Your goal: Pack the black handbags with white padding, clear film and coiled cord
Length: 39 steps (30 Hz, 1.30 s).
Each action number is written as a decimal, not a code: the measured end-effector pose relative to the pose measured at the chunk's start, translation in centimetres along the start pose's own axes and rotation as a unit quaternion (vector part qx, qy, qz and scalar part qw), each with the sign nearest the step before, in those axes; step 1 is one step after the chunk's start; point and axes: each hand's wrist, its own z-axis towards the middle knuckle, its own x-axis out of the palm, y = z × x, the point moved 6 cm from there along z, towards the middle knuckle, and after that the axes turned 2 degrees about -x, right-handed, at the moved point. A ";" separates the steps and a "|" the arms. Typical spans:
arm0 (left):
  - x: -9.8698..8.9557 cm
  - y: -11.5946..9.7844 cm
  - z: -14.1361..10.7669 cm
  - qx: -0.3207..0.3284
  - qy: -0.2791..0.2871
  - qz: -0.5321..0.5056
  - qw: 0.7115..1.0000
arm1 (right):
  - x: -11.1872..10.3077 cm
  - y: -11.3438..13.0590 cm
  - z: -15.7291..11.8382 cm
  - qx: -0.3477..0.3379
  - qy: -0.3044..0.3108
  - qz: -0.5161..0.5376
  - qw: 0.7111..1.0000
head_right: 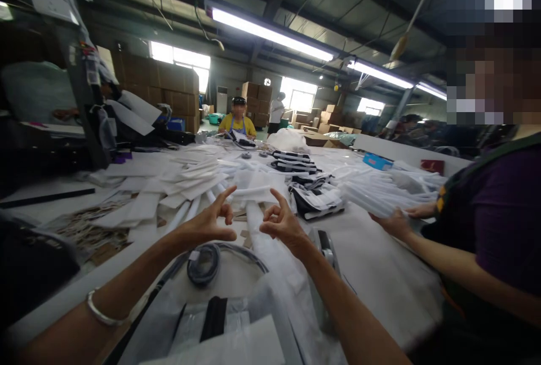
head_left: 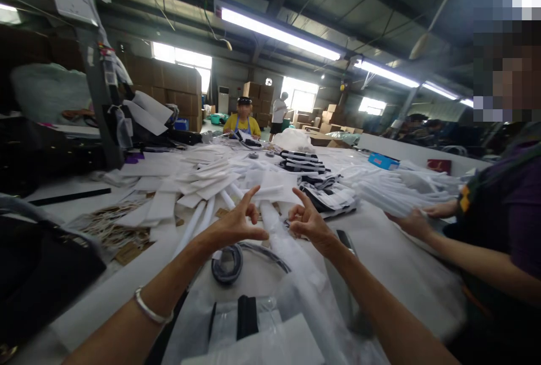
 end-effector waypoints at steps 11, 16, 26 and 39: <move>-2.0 3.1 -0.7 -0.013 -0.041 0.129 0.991 | -1.7 -0.1 -1.2 0.025 0.024 -0.136 0.990; -5.9 9.5 -5.8 -0.160 -0.058 0.368 0.914 | 2.7 -2.8 -0.4 0.010 0.128 -0.385 0.914; -8.9 12.4 -11.0 -0.178 -0.146 0.542 0.808 | 17.8 -8.2 3.2 -0.209 0.341 -0.570 0.718; -2.6 14.4 -5.7 -0.136 -0.024 0.366 0.920 | 13.4 -10.3 1.6 0.001 0.275 -0.630 0.726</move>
